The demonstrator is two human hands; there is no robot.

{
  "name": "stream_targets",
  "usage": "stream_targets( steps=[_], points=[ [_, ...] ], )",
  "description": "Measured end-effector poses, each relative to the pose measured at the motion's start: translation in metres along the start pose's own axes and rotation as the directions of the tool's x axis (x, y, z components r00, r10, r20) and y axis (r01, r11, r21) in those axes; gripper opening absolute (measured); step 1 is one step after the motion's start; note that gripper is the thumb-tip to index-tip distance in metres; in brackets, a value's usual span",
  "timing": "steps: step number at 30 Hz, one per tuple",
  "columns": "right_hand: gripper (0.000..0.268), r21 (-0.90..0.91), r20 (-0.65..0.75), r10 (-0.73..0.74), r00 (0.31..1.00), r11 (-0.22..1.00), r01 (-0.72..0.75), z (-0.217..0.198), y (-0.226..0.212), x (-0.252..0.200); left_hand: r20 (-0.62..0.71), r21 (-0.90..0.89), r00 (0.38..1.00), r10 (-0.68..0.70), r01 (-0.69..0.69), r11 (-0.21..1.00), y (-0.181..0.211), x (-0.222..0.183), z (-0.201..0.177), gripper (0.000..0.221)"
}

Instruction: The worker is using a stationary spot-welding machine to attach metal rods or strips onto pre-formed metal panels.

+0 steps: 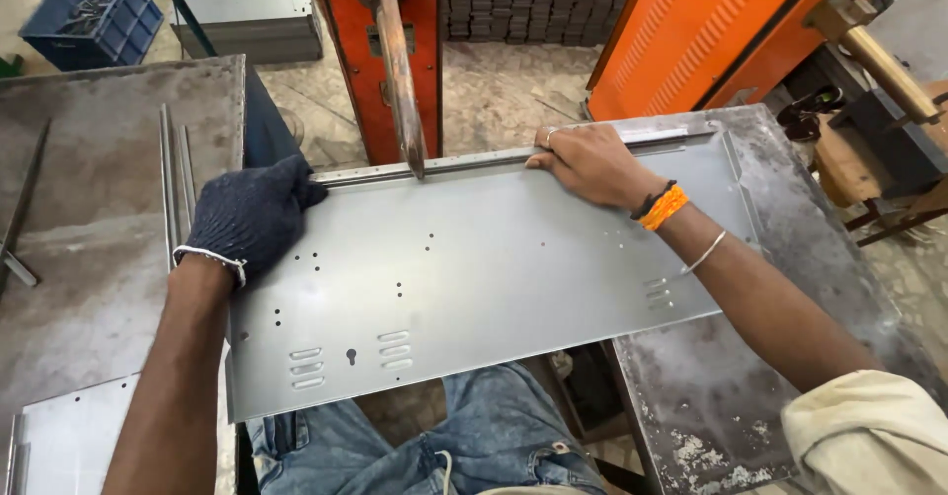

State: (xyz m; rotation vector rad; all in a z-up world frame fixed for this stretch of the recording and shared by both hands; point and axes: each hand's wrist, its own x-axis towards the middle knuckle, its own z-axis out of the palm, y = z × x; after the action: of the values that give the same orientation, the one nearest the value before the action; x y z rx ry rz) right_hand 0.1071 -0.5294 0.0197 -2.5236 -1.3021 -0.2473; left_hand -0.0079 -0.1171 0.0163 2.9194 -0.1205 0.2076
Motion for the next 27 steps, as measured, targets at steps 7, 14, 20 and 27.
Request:
stream_targets(
  steps=[7, 14, 20, 27],
  points=[
    [0.031, -0.050, -0.053, 0.012, 0.999, 0.999, -0.014, 0.003, 0.018, -0.011, -0.005, -0.029, 1.000, -0.031, 0.030, 0.999, 0.024, 0.000, -0.004, 0.025],
    [0.027, -0.034, -0.040, 0.064, 0.997, 0.997, -0.065, 0.002, 0.020, -0.011, -0.035, -0.052, 0.999, 0.024, -0.026, 0.998, 0.022, 0.004, 0.002, 0.017],
    [0.028, -0.088, 0.038, 0.129, 0.991, 0.988, -0.125, 0.005, 0.018, -0.013, -0.028, -0.062, 0.999, 0.020, -0.022, 0.998, 0.018, 0.006, 0.009, 0.023],
    [0.030, -0.019, -0.073, 0.051, 0.996, 0.998, -0.052, -0.004, 0.033, -0.020, -0.023, -0.023, 1.000, -0.014, 0.013, 1.000, 0.043, 0.005, -0.015, 0.036]
  ],
)
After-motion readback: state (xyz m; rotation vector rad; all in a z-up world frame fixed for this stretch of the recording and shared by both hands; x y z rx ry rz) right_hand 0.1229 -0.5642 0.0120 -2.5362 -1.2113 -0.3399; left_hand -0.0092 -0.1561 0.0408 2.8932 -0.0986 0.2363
